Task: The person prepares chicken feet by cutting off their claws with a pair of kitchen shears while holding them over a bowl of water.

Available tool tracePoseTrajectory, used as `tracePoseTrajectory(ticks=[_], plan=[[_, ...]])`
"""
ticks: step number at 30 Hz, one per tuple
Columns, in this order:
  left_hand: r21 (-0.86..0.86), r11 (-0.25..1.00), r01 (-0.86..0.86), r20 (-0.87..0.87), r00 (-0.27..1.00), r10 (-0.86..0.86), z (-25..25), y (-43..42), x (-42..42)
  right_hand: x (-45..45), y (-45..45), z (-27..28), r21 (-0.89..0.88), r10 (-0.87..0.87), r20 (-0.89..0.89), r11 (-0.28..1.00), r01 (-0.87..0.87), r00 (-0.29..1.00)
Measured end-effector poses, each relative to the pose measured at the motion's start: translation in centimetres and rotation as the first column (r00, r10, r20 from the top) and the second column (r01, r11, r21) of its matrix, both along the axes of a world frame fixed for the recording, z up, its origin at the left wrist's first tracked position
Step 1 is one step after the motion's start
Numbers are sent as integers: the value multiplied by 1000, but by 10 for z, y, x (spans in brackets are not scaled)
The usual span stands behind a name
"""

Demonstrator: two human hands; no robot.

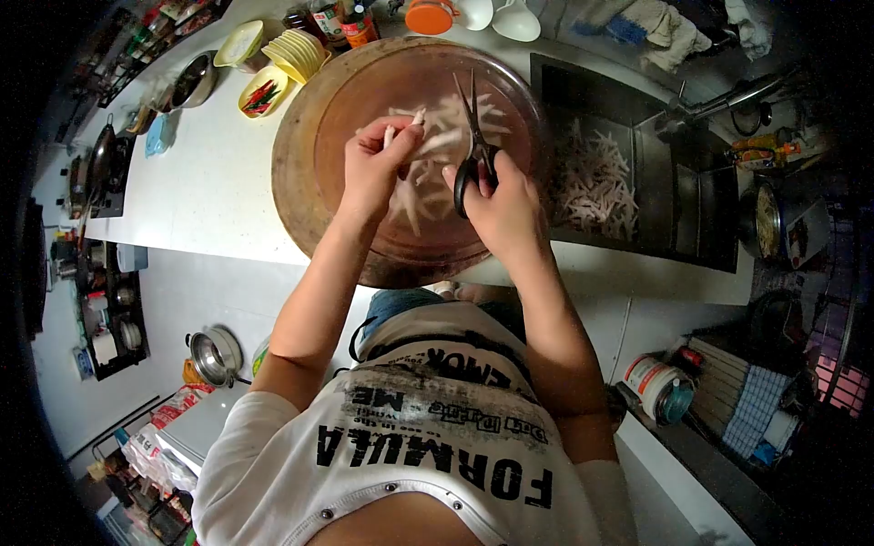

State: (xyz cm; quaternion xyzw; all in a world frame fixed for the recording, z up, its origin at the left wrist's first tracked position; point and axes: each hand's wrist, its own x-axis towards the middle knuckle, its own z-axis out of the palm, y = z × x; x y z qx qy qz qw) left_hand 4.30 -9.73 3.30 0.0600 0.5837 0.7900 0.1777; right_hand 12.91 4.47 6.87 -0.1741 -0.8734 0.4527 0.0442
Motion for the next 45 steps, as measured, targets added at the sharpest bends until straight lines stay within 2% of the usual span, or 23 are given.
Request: tracePoseTrajectory(ticks=[2, 7, 9, 11, 12, 14, 18, 23, 25, 26, 27, 28, 32, 34, 35, 36, 37, 38, 39, 41, 42, 43, 45], plan=[[-76, 993, -88, -151, 986, 76, -2, 0, 0, 2, -2, 11, 35, 23, 42, 999, -25, 999], [-51, 998, -27, -214, 977, 16, -1, 5, 5, 0, -7, 24, 190, 107, 215, 970, -149, 971], [-70, 998, -4, -244, 970, -13, 1, 0, 5, 2, -4, 22, 186, 109, 179, 972, -142, 978], [-266, 964, 13, -457, 878, -138, 7, -8, 0, 3, 2, 25, 169, 158, 288, 962, -212, 944], [-265, 964, 15, -455, 880, -139, 9, -13, -4, 2, 3, 32, 116, 176, 331, 968, -225, 927], [-534, 845, 35, -498, 795, -347, 12, -22, -11, 4, 13, 16, 128, 212, 306, 957, -260, 928], [-600, 800, 26, -511, 756, -408, 11, -26, -19, 8, 16, 2, 125, 254, 275, 947, -296, 927], [-472, 880, 51, -489, 815, -310, -9, -16, -15, 12, 12, -14, 78, 213, 267, 967, -242, 940], [-413, 909, 57, -457, 850, -261, -7, -11, -7, 14, 9, -14, -34, 138, 269, 990, -134, 953], [-299, 940, 166, -171, 959, -224, -4, -10, -2, 15, 9, -13, -32, 134, 271, 991, -130, 953], [-156, 961, 229, 136, 968, -209, -2, -10, 1, 16, 8, -12, -69, 108, 249, 993, -94, 962], [8, 953, 304, 244, 923, -297, -9, -11, 0, 16, 7, -12, -108, 81, 228, 992, -58, 970], [210, 967, 145, 198, 962, -187, -7, 10, 26, 15, 8, -17, -82, 64, 280, 996, -42, 958], [297, 954, 30, 169, 982, -84, -14, 24, 36, 14, 11, -39, -325, 57, 102, 946, -21, 993], [342, 940, -12, 158, 986, -44, -19, 28, 38, 14, 10, -40, -326, 54, 99, 945, -19, 994], [341, 940, -9, 155, 987, -47, -18, 30, 37, 14, 6, -36, -443, 68, 85, 896, -23, 994], [320, 938, -132, 228, 972, 59, -18, 32, 35, 14, 3, -33, -552, 79, 70, 833, -27, 994], [289, 923, -252, 301, 940, 162, -17, 34, 34, 15, 1, -29, -552, 74, 72, 834, -22, 995], [292, 924, -248, 301, 941, 157, -17, 34, 32, 16, -1, -24, -613, 97, 120, 790, -3, 988], [82, 966, -244, 135, 963, 232, -18, 31, 25, 17, -4, -20, -669, 117, 167, 743, 25, 979], [18, 952, -306, -37, 951, 307, -19, 33, 21, 17, -5, -18, -726, 119, 216, 683, 78, 969], [20, 955, -297, -39, 954, 297, -20, 32, 19, 17, -5, -17, -776, 125, 263, 617, 133, 957], [-155, 946, -286, -244, 939, 244, -18, 28, 16, 19, -4, -22, -811, 140, 261, 569, 138, 955]])
